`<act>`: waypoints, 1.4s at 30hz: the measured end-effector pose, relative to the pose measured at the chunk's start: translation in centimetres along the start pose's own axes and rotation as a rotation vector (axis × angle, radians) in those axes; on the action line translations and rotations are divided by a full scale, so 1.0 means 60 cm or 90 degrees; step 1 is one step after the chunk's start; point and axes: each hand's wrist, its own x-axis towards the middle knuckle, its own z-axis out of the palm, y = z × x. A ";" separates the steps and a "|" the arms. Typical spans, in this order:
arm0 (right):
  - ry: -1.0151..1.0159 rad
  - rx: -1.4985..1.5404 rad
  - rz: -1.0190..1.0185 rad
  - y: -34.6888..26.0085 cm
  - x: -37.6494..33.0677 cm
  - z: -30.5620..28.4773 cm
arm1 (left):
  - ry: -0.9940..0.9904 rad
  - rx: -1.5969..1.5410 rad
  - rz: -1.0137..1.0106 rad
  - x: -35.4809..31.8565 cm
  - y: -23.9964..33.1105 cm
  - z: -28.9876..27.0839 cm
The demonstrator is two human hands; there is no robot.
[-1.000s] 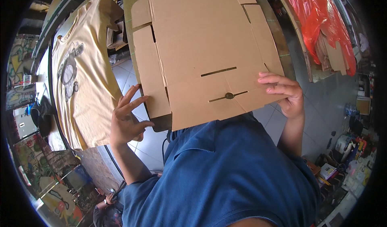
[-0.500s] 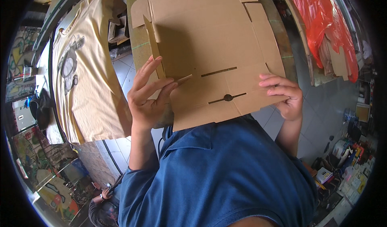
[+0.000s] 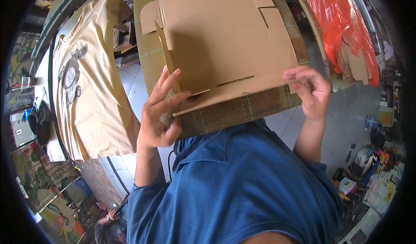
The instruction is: The person assembles flat cardboard boxes by folding the side flaps and tucking the tabs to form rectangular containers. The person repeats this process for several boxes, placing each completed box on the table.
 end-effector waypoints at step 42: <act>0.184 0.055 -0.066 0.046 -0.022 -0.008 | 0.182 -0.045 -0.100 -0.041 -0.018 0.049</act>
